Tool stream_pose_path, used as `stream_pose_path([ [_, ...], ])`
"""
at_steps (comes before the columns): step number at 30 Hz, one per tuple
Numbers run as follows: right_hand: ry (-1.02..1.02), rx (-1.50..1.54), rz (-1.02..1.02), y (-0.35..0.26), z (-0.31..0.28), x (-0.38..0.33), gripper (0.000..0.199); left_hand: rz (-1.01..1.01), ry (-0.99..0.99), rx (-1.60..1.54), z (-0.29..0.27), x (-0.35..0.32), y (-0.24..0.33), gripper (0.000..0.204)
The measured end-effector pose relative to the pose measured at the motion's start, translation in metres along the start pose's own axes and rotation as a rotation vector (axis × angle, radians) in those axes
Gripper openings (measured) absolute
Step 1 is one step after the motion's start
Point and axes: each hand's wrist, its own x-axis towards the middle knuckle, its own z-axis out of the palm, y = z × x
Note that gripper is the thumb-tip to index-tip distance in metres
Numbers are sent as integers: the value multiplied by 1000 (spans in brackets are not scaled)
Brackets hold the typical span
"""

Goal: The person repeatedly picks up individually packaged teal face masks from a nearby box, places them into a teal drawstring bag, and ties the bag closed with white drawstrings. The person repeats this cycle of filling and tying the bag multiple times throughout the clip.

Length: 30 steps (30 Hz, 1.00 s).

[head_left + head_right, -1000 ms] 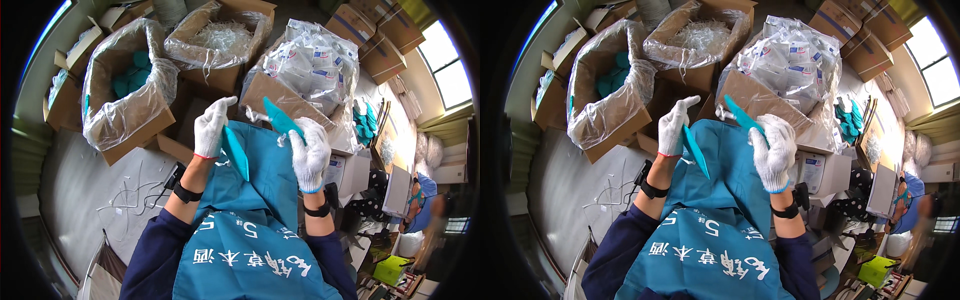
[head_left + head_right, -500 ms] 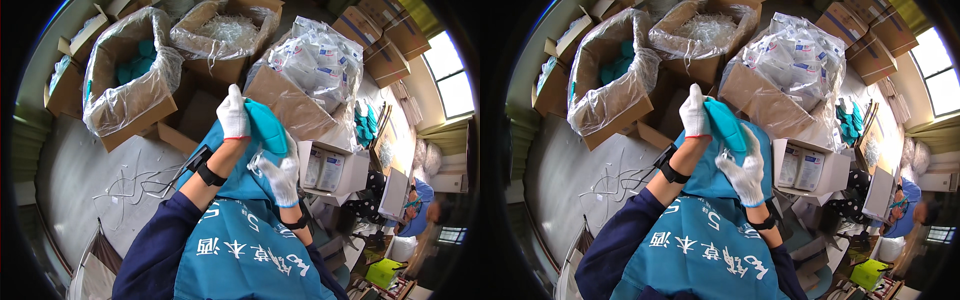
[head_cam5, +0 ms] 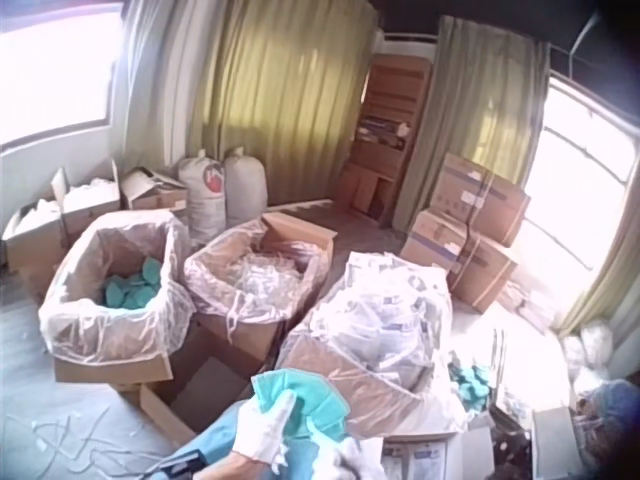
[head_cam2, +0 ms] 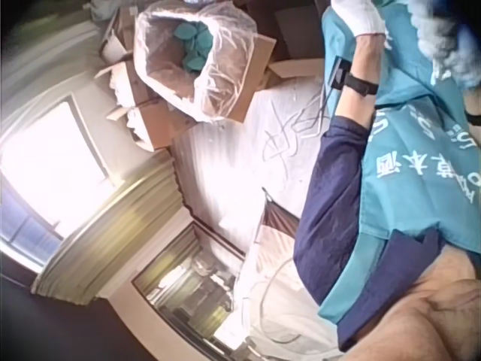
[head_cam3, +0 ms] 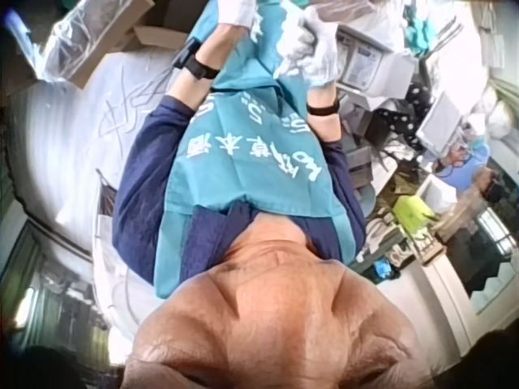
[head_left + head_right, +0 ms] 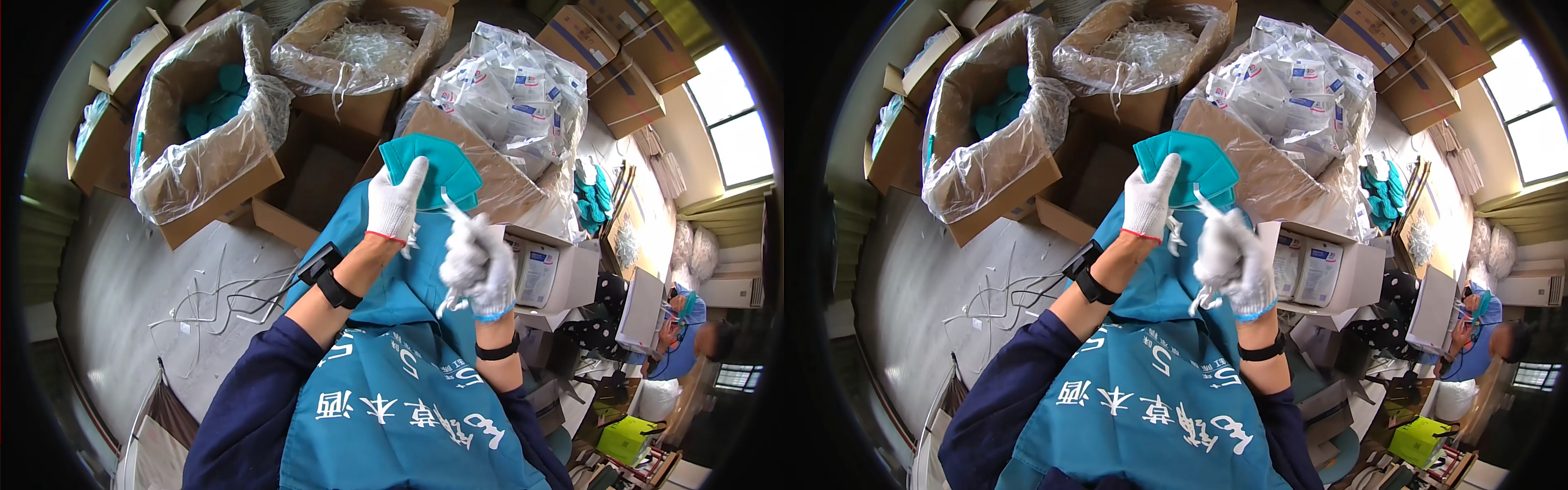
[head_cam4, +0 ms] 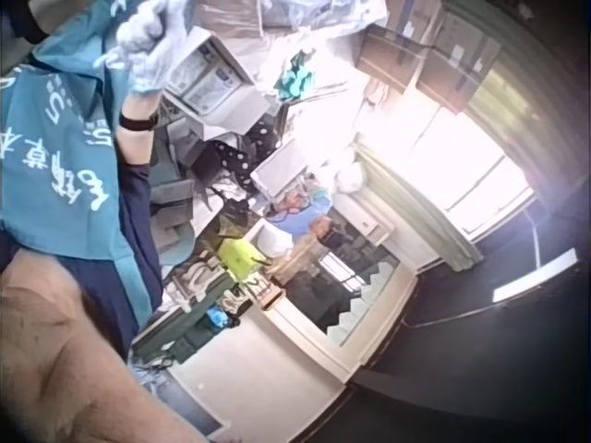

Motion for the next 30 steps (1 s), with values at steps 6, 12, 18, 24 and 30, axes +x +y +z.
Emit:
stream_pose_path([
  [6,231,-326,-539,-35,-56,47,34,240,-154,250,17,-26,-37,18],
  [12,321,-34,-623,-68,-133,97,38,127,-109,480,-4,-55,-74,33],
  [18,1084,-2191,-1281,-95,-123,106,29,296,-181,397,-23,-102,-31,33],
  [24,745,-1013,-739,-142,-56,42,31,-605,-321,-71,-79,-89,36,45],
  [30,257,-721,-499,24,-16,31,49,-976,-620,-632,-33,-72,21,57],
])
